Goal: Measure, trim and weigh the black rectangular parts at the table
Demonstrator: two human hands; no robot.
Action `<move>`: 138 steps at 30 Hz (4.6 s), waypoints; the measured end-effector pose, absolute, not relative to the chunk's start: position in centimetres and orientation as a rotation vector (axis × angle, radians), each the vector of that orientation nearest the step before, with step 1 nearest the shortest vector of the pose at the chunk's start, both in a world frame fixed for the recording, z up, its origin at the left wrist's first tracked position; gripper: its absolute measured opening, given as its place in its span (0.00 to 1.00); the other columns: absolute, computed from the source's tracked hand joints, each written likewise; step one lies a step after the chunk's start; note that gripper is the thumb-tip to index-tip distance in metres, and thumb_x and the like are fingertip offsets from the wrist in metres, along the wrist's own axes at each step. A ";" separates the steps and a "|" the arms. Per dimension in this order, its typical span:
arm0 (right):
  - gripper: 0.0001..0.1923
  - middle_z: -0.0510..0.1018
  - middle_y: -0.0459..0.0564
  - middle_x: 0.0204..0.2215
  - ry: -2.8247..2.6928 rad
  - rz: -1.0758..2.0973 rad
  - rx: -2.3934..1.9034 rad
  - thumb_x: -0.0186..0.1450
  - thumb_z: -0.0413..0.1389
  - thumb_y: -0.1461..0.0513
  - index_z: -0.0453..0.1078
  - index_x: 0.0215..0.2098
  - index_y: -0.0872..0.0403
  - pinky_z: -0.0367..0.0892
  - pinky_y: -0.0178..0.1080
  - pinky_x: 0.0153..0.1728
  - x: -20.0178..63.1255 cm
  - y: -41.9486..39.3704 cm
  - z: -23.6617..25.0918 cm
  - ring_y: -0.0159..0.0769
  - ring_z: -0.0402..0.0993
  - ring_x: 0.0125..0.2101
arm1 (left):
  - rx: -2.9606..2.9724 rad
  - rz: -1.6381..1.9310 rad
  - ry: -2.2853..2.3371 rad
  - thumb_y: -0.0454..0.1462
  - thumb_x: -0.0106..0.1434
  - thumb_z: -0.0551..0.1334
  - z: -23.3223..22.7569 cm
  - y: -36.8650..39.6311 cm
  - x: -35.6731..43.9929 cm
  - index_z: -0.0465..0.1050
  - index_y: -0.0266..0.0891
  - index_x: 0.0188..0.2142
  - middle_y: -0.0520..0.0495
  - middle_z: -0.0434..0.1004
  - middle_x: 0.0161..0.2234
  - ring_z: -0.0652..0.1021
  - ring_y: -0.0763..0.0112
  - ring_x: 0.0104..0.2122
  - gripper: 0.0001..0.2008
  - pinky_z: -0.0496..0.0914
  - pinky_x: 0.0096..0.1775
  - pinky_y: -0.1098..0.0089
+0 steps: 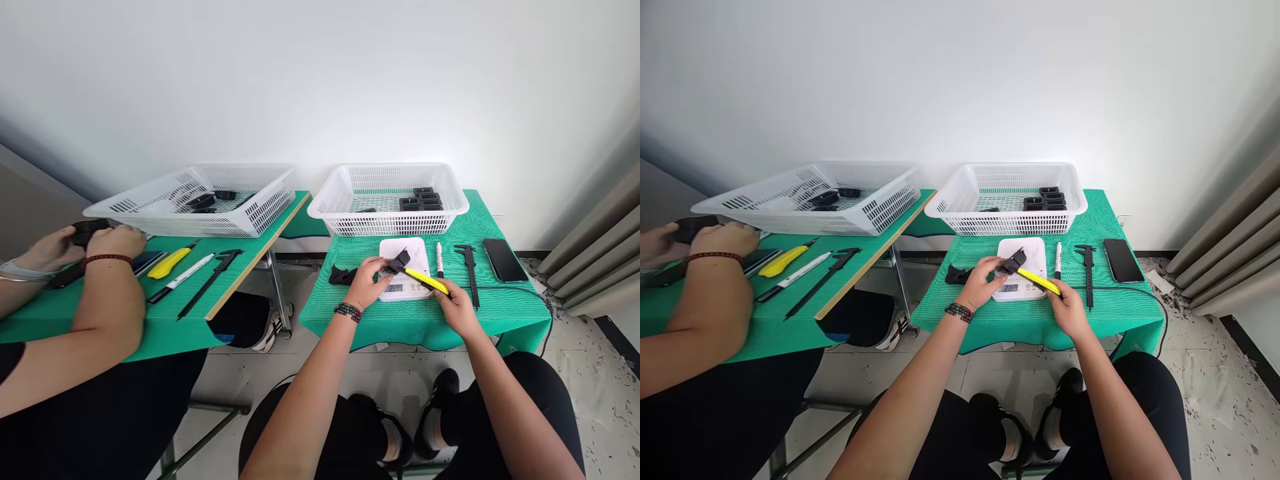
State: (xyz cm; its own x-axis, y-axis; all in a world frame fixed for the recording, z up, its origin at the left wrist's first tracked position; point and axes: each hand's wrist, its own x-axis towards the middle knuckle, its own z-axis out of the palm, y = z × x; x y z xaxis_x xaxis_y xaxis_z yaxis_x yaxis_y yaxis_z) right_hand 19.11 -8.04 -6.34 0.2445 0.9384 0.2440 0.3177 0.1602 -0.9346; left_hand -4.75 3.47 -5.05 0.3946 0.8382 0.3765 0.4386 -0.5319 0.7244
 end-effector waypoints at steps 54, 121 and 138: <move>0.20 0.68 0.44 0.20 -1.190 0.715 -1.429 0.67 0.53 0.46 0.73 0.37 0.53 0.56 0.37 0.21 19.0 -8.3 -4.8 0.35 0.61 0.21 | 2.100 0.993 1.065 0.41 0.66 0.61 -4.4 3.2 -4.8 0.81 0.42 0.48 0.40 0.81 0.52 0.73 0.50 0.61 0.13 0.71 0.61 0.48; 0.16 0.79 0.51 0.32 -1.378 0.695 -1.338 0.67 0.55 0.51 0.76 0.44 0.52 0.68 0.42 0.33 19.4 -8.7 -5.6 0.41 0.72 0.30 | 2.048 1.046 1.065 0.41 0.63 0.64 -4.9 3.6 -4.5 0.81 0.42 0.47 0.40 0.81 0.52 0.73 0.47 0.61 0.14 0.70 0.62 0.45; 0.20 0.76 0.48 0.28 -1.213 0.755 -1.379 0.65 0.56 0.49 0.73 0.47 0.54 0.65 0.39 0.25 19.8 -8.1 -5.7 0.37 0.69 0.24 | 2.046 1.070 1.033 0.42 0.63 0.65 -4.9 3.8 -4.7 0.82 0.43 0.47 0.40 0.82 0.51 0.74 0.46 0.61 0.14 0.70 0.62 0.44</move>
